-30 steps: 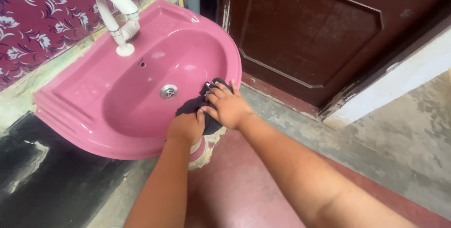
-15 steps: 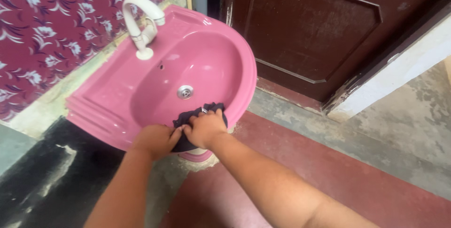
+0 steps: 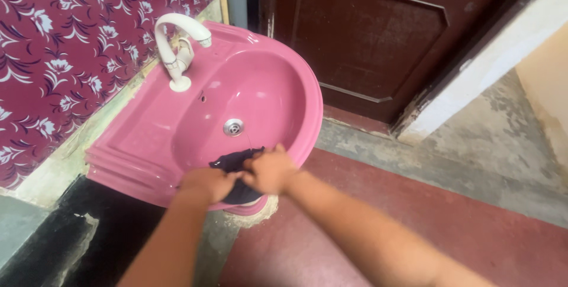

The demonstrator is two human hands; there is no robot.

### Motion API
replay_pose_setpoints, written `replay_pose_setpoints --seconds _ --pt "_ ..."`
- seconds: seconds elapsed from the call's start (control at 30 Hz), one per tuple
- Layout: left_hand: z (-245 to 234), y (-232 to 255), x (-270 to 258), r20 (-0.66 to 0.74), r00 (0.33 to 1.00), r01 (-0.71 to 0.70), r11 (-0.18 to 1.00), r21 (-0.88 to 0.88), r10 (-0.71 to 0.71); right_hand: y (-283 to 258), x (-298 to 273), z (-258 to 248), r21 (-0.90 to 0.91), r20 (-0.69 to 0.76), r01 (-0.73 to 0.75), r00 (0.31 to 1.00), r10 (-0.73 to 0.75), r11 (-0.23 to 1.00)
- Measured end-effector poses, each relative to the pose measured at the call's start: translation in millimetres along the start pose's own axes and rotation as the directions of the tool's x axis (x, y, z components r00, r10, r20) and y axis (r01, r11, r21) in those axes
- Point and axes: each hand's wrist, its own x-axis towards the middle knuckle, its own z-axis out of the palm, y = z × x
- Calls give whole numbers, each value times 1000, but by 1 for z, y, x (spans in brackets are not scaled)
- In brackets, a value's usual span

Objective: The person washes a dark piece of clothing by hand in a pink pedestal sink. They repeatedly rub, squeeze, and wring the fabric under running water, then wipe the sink basin and pedestal with the wet cloth.

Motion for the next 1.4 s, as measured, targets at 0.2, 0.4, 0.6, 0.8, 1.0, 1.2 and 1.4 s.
replay_pose_setpoints --seconds 0.2,0.4,0.6,0.8,1.0,1.2,1.4 --pt "8 38 7 -82 972 -230 961 -153 220 53 -2 -35 -8 86 -99 991 100 995" --pt "6 28 19 27 979 -195 972 -133 200 31 25 -18 -136 223 -288 923 313 948" --pt "-11 -1 27 151 988 24 997 -71 -13 -12 63 5 -88 426 -375 823 375 923" --pt "-31 -56 12 -52 981 -162 940 300 186 -45 98 29 174 411 -368 870 273 913" --pt "-32 -119 9 -416 813 -322 910 260 406 -78 124 41 591 255 -362 932 259 721" --pt "-12 -161 11 -683 611 -389 904 180 399 -115 120 33 678 -58 -198 946 319 708" --pt "3 -155 -16 -649 752 10 982 187 116 -129 108 28 617 -346 134 931 114 776"
